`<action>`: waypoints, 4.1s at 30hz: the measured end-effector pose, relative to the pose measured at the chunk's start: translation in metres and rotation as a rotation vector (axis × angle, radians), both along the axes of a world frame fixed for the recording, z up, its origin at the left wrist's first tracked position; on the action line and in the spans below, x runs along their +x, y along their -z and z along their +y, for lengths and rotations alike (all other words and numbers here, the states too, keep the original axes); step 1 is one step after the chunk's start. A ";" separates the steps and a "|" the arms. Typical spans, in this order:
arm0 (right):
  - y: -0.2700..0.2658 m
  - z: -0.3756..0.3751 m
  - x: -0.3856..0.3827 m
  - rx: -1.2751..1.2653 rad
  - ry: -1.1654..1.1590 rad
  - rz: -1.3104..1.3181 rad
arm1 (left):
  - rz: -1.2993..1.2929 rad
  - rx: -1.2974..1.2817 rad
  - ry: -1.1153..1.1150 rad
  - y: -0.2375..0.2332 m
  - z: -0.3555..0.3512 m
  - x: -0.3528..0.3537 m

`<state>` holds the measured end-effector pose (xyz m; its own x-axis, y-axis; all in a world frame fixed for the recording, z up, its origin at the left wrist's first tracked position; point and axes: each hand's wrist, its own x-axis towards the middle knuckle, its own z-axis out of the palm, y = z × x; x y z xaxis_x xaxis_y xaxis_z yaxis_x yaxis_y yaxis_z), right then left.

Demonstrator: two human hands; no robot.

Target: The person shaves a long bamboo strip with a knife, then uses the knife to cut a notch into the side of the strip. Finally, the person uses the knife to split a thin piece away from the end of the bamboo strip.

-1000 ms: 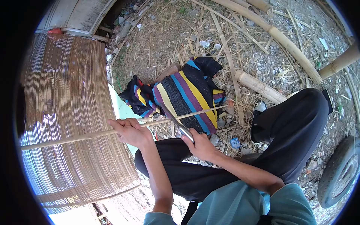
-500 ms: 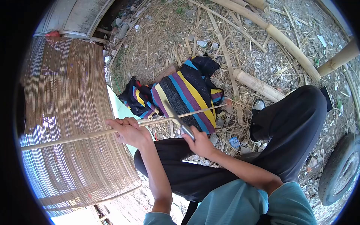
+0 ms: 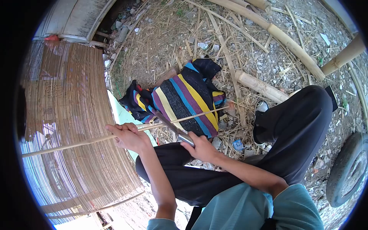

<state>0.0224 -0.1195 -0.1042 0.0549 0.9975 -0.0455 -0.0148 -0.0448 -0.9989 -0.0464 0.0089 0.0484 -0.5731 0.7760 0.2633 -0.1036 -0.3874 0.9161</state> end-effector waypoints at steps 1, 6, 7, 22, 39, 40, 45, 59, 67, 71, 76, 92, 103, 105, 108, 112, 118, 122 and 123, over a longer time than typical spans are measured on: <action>0.014 -0.002 0.003 -0.068 0.038 0.001 | 0.000 0.001 0.000 0.000 0.001 -0.001; 0.090 -0.011 0.028 -0.434 0.180 -0.043 | -0.007 -0.047 -0.065 0.001 0.007 -0.010; 0.094 -0.008 0.034 -0.608 0.181 -0.045 | -0.009 -0.044 -0.063 0.002 0.007 -0.010; 0.020 0.011 0.012 -0.100 0.061 0.046 | -0.022 0.006 0.037 0.004 0.003 -0.005; 0.032 0.008 0.009 -0.197 0.057 -0.054 | -0.011 -0.032 -0.028 0.004 0.009 -0.009; 0.043 0.007 0.005 -0.197 0.058 -0.051 | -0.008 -0.032 -0.027 0.005 0.009 -0.012; 0.150 -0.015 0.020 -0.345 0.264 -0.209 | 0.000 -0.051 -0.066 0.008 0.013 -0.025; 0.110 0.006 0.013 -0.298 0.176 -0.125 | -0.009 -0.018 -0.085 0.007 0.022 -0.015; 0.155 -0.017 0.044 -0.496 0.235 -0.110 | 0.020 -0.057 -0.063 0.006 0.019 -0.019; 0.164 -0.014 0.058 -0.836 0.142 -0.007 | -0.004 -0.074 -0.120 0.001 0.015 -0.004; 0.085 0.000 0.035 -0.531 0.060 0.076 | 0.011 -0.095 -0.109 -0.003 0.015 0.001; 0.130 -0.014 0.029 -0.827 0.245 0.257 | -0.051 -0.016 0.067 -0.001 0.009 -0.002; 0.152 -0.023 0.037 -0.506 0.172 -0.263 | -0.080 -0.033 0.155 0.002 0.010 -0.017; 0.162 -0.021 0.051 -0.643 0.181 -0.396 | -0.082 -0.041 0.148 0.001 0.011 -0.016; 0.160 -0.017 0.056 -0.883 0.085 -0.165 | -0.014 -0.042 0.155 0.001 0.008 -0.014; 0.127 0.005 0.034 -0.721 0.068 -0.133 | -0.006 -0.043 0.227 0.001 0.010 -0.014; 0.103 0.011 0.030 -0.383 0.037 -0.171 | -0.062 -0.047 0.500 0.002 0.014 -0.028; 0.145 -0.009 0.045 -0.528 0.174 -0.122 | -0.035 0.015 0.727 0.005 0.018 -0.040; 0.168 -0.017 0.055 -0.639 0.113 -0.207 | -0.038 0.022 0.735 0.006 0.017 -0.039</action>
